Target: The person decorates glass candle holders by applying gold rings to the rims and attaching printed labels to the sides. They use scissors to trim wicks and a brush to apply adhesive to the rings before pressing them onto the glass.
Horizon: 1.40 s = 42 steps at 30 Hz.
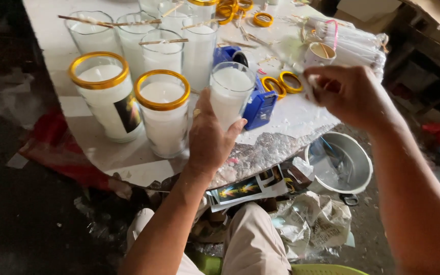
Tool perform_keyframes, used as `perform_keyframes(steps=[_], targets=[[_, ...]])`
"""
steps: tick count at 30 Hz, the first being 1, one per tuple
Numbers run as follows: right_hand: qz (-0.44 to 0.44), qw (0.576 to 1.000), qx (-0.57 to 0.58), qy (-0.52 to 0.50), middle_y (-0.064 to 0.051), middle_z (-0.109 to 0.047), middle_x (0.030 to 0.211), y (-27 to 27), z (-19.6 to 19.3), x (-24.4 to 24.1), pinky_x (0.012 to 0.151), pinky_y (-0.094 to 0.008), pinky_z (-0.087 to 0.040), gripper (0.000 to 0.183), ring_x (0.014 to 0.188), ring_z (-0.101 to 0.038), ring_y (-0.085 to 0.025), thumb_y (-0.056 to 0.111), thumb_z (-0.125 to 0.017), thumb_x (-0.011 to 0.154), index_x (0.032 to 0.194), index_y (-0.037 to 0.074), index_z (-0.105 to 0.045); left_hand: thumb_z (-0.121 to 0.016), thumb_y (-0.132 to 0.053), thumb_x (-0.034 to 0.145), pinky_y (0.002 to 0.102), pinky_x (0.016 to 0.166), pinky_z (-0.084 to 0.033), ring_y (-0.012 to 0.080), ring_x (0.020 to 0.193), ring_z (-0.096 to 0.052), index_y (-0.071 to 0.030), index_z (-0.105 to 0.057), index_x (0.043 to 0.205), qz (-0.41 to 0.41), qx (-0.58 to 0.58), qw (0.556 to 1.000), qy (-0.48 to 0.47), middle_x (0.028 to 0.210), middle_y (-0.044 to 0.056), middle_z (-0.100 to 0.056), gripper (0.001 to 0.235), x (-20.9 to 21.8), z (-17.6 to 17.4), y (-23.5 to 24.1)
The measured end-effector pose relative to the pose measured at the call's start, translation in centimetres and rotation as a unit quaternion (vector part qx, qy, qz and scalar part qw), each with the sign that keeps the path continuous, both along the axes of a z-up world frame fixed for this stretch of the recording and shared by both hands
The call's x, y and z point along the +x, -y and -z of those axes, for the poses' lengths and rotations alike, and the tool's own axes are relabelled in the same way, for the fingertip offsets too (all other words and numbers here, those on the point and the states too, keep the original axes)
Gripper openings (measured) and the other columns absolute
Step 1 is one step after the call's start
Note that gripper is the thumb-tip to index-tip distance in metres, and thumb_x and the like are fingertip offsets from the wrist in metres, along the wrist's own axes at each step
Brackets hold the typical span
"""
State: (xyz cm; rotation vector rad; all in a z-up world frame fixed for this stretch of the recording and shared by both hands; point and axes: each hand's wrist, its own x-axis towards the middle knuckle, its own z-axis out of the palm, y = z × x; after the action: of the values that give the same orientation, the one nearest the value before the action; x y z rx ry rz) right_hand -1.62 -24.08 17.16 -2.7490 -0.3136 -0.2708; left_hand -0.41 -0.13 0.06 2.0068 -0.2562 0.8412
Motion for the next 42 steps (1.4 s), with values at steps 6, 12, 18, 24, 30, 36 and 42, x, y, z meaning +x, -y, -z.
perform_keyframes(steps=[6, 12, 18, 24, 30, 36, 42], targets=[[0.126, 0.982, -0.103, 0.096, -0.011, -0.074, 0.087, 10.8, 11.7, 8.3, 0.083, -0.048, -0.059, 0.032, 0.09, -0.073, -0.035, 0.022, -0.076, 0.086, 0.117, 0.031, -0.079, -0.089, -0.038, 0.08, 0.064, 0.096, -0.053, 0.0528, 0.111, -0.066, 0.002, -0.028, 0.155, -0.009, 0.003, 0.998, -0.055, 0.131, 0.032, -0.058, 0.105, -0.2, 0.0, -0.1], [0.227, 0.967, -0.114, 0.036, -0.014, -0.074, 0.096, 12.5, 17.0, 10.1, 0.086, -0.053, -0.058, 0.024, 0.096, -0.073, -0.04, 0.026, -0.071, 0.086, 0.109, 0.031, -0.077, -0.089, -0.035, 0.084, 0.063, 0.098, -0.052, 0.0517, 0.114, -0.065, 0.0, -0.025, 0.157, 0.002, -0.013, 0.998, -0.057, 0.132, 0.03, -0.057, 0.103, -0.2, 0.0, -0.1], [0.203, 0.955, -0.215, -0.01, -0.009, -0.077, 0.088, 13.8, 17.1, 13.3, 0.083, -0.048, -0.061, 0.019, 0.092, -0.076, -0.033, 0.025, -0.07, 0.084, 0.098, 0.032, -0.081, -0.088, -0.036, 0.088, 0.063, 0.098, -0.051, 0.0527, 0.116, -0.064, 0.001, -0.026, 0.157, 0.005, -0.001, 0.999, -0.046, 0.132, 0.031, -0.056, 0.1, -0.9, -0.9, -0.2], [0.085, 0.987, -0.12, 0.065, -0.015, -0.074, 0.094, 7.5, 14.6, 12.8, 0.083, -0.056, -0.058, 0.016, 0.091, -0.072, -0.042, 0.024, -0.074, 0.091, 0.106, 0.026, -0.08, -0.087, -0.035, 0.09, 0.065, 0.096, -0.052, 0.0538, 0.116, -0.064, 0.004, -0.026, 0.155, 0.007, 0.008, 0.999, -0.036, 0.13, 0.033, -0.058, 0.097, -0.8, -1.3, 0.0], [-0.047, 0.996, -0.015, 0.077, -0.01, -0.071, 0.108, 3.8, 17.2, 14.2, 0.087, -0.058, -0.056, 0.016, 0.1, -0.069, -0.042, 0.027, -0.072, 0.094, 0.107, 0.019, -0.076, -0.086, -0.037, 0.088, 0.065, 0.098, -0.051, 0.0529, 0.119, -0.062, 0.001, -0.026, 0.155, 0.005, 0.004, 0.999, -0.035, 0.132, 0.032, -0.058, 0.098, -0.9, -1.3, 0.0], [-0.07, 0.991, 0.074, 0.084, -0.005, -0.07, 0.094, 4.3, 16.4, 14.1, 0.082, -0.044, -0.058, 0.014, 0.09, -0.072, -0.034, 0.024, -0.087, 0.085, 0.095, 0.019, -0.079, -0.088, -0.038, 0.087, 0.063, 0.1, -0.051, 0.0519, 0.118, -0.063, 0.002, -0.024, 0.157, 0.004, -0.006, 0.999, -0.04, 0.135, 0.032, -0.056, 0.103, -0.9, -1.0, 0.3], [-0.029, 0.995, 0.064, 0.067, -0.013, -0.073, 0.092, 4.8, 15.9, 12.4, 0.081, -0.054, -0.056, 0.033, 0.095, -0.071, -0.041, 0.029, -0.091, 0.078, 0.1, 0.011, -0.074, -0.088, -0.042, 0.083, 0.068, 0.097, -0.05, 0.0581, 0.115, -0.061, 0.007, -0.028, 0.154, -0.015, -0.002, 0.999, -0.035, 0.136, 0.039, -0.053, 0.105, -0.1, 0.9, 0.3]])
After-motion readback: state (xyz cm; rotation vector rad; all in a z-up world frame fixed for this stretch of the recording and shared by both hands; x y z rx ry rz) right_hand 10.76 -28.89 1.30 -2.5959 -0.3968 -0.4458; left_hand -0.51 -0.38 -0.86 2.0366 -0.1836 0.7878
